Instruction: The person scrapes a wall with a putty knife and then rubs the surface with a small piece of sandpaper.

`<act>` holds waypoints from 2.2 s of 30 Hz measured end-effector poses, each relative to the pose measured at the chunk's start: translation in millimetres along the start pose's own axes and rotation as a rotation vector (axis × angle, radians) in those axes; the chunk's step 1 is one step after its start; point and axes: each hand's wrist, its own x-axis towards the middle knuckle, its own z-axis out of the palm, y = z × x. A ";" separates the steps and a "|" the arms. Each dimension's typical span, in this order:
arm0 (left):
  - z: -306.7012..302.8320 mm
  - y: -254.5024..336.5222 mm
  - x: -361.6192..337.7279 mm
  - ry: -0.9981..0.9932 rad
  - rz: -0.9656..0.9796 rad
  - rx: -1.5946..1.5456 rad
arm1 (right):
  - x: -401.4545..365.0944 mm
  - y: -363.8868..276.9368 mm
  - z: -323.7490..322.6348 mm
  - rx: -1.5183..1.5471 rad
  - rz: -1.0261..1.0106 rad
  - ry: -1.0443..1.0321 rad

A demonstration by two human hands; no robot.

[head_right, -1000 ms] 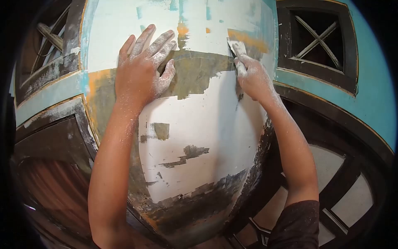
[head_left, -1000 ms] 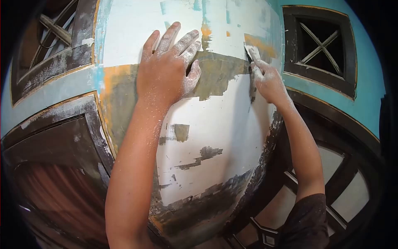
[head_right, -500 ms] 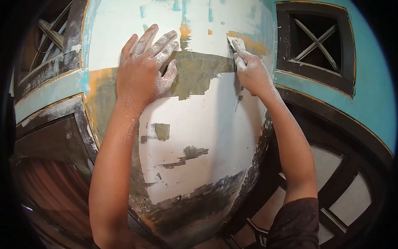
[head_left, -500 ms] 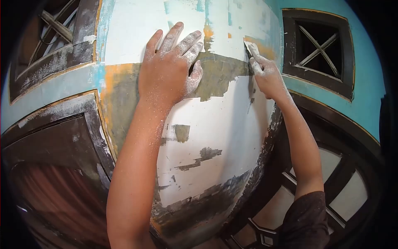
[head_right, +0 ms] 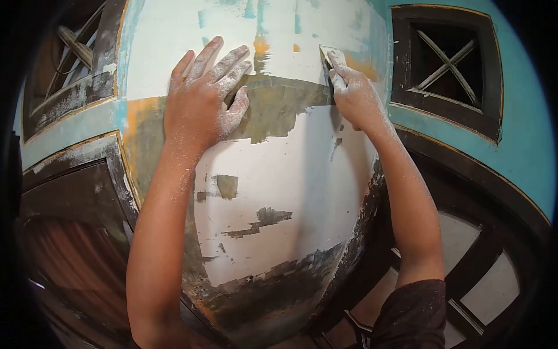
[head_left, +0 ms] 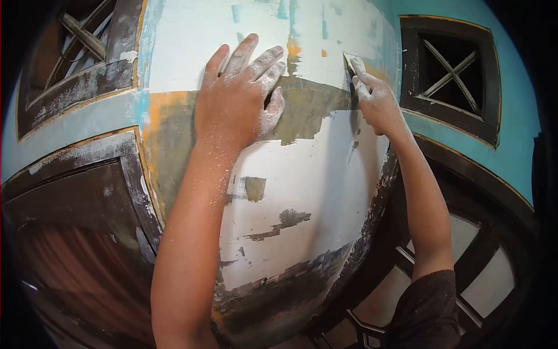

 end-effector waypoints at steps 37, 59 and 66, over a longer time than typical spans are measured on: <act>-3.3 6.2 3.5 -0.052 0.027 0.115 | -30.0 29.2 7.3 -0.077 -0.031 -0.066; -3.4 6.0 3.1 -0.052 0.032 0.097 | 2.9 6.2 5.1 -0.025 -0.071 0.001; -1.6 3.6 2.6 -0.033 0.029 0.078 | 4.8 10.2 8.7 0.016 -0.086 0.022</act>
